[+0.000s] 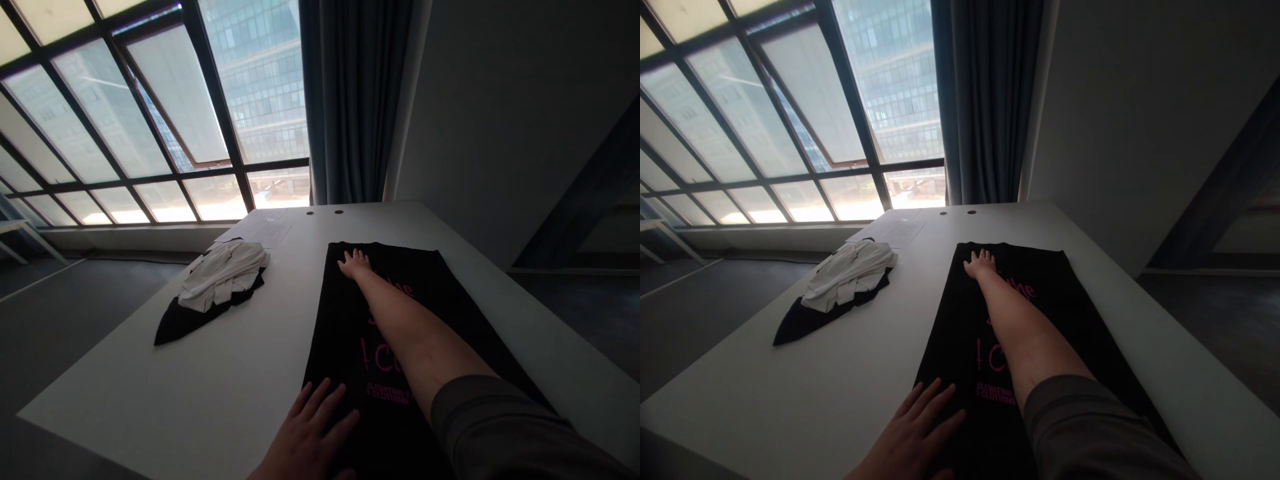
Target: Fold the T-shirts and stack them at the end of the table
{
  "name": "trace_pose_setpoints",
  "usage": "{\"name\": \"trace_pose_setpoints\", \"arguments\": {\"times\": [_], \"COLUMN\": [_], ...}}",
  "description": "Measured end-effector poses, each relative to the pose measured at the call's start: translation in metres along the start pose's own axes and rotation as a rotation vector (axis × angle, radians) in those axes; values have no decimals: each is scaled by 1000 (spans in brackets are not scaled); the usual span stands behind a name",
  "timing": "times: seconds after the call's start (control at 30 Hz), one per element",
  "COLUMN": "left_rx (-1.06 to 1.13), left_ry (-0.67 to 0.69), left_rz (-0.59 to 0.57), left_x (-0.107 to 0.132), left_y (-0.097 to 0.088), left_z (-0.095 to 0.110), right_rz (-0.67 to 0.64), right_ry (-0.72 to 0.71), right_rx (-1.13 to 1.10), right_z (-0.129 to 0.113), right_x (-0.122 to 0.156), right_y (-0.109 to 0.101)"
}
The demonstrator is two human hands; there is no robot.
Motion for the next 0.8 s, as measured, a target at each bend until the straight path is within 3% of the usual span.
{"name": "trace_pose_setpoints", "arguments": {"times": [0.33,0.47,0.57,0.67,0.73,0.8], "left_rx": [22,48,67,61,48,22], "left_ry": [-14,39,74,95,94,94], "left_rz": [-69,-106,-166,-215,-212,-198], "left_x": [1,5,12,22,28,33], "left_y": [-18,-29,-38,-45,-47,-46], "left_z": [9,15,19,24,28,32], "right_rz": [31,104,129,146,201,241], "right_ry": [-37,-96,-183,-247,-285,-228], "right_rx": [26,56,75,95,118,115], "right_z": [6,2,12,52,96,149], "right_x": [-16,-1,21,56,86,122], "right_y": [1,-4,-16,-33,-44,-53]}}
Point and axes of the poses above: each hand's wrist, its own x-axis away from the middle knuckle, its own y-axis out of the palm, z = x × y, the point moved 2 cm from there along -x, towards the middle knuckle, and after that the axes turned 12 degrees about -y, right-handed, at the moved point
